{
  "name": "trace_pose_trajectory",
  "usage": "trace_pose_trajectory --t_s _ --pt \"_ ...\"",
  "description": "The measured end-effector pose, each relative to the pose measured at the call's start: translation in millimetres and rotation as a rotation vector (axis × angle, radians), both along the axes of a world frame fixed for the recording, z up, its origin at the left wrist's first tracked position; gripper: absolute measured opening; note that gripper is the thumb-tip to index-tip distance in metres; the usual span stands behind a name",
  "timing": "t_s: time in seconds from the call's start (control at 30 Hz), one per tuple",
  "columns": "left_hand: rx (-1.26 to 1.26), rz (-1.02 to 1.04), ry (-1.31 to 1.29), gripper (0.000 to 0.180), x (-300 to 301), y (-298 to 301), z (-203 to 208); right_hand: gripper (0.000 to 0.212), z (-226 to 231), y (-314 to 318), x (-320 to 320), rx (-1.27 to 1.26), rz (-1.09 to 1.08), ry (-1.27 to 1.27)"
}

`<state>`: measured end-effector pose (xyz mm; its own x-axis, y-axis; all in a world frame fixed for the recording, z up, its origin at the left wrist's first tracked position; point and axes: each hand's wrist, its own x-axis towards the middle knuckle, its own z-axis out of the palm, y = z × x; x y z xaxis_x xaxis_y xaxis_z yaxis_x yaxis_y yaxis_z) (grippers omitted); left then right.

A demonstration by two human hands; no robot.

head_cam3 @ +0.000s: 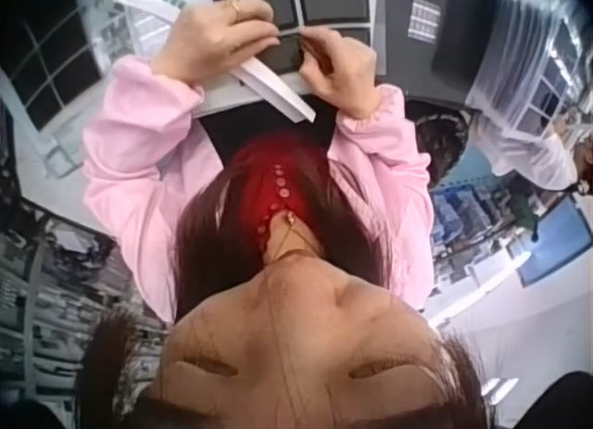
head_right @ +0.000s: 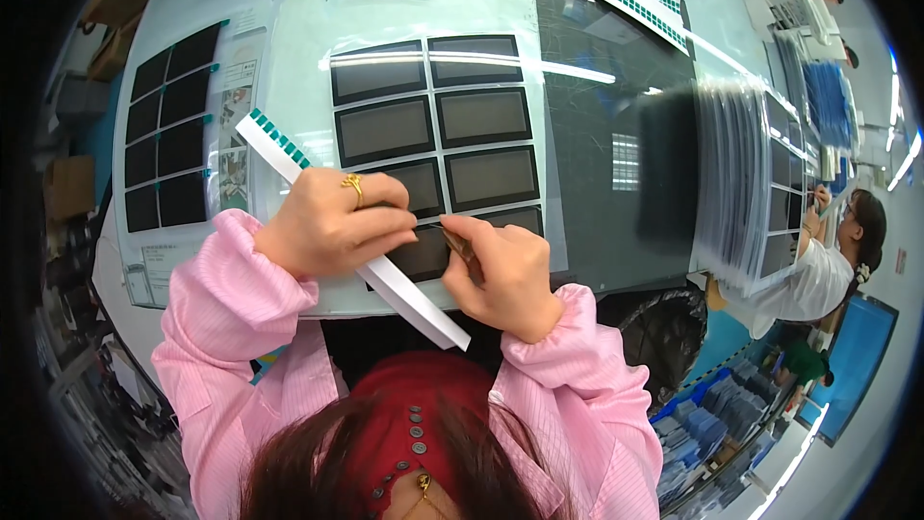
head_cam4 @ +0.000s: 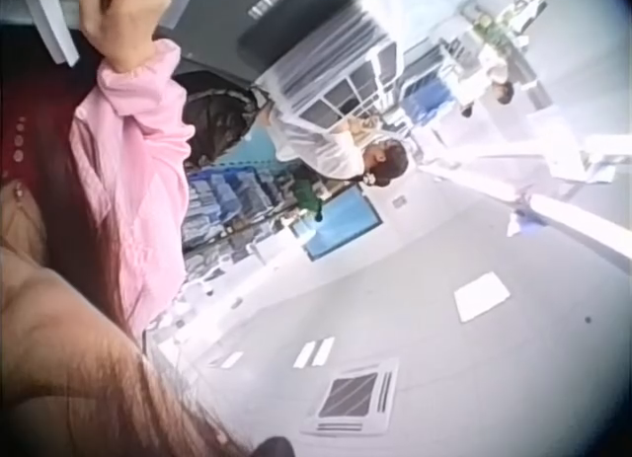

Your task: The recorder is applying adhesive strips and assembling solar panel components at a factory workstation.

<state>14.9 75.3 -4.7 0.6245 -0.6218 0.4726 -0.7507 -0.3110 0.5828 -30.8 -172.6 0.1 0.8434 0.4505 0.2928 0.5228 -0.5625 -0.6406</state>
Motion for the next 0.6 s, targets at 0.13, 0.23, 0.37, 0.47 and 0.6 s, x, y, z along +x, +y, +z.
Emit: trace_pose_trajectory --t_s 0.13,0.23,0.37,0.47,0.6 --pt "0.041 0.145 -0.046 0.018 10.8 4.4 -1.3 0.041 27.0 -5.8 6.9 0.202 -0.125 0.288" --pt "0.064 0.168 -0.055 0.021 14.2 5.9 -4.0 0.04 31.8 -2.6 32.9 0.214 -0.132 0.23" --pt "0.11 0.156 -0.052 0.022 16.6 5.8 -5.5 0.04 17.6 6.5 57.6 0.165 -0.08 0.193" --pt "0.138 0.154 -0.082 0.025 17.4 3.4 -4.5 0.041 1.7 10.1 60.7 0.124 -0.06 0.132" --pt "0.145 0.131 -0.108 0.029 18.3 4.3 -6.7 0.041 -2.3 13.4 61.9 0.114 -0.052 0.107"
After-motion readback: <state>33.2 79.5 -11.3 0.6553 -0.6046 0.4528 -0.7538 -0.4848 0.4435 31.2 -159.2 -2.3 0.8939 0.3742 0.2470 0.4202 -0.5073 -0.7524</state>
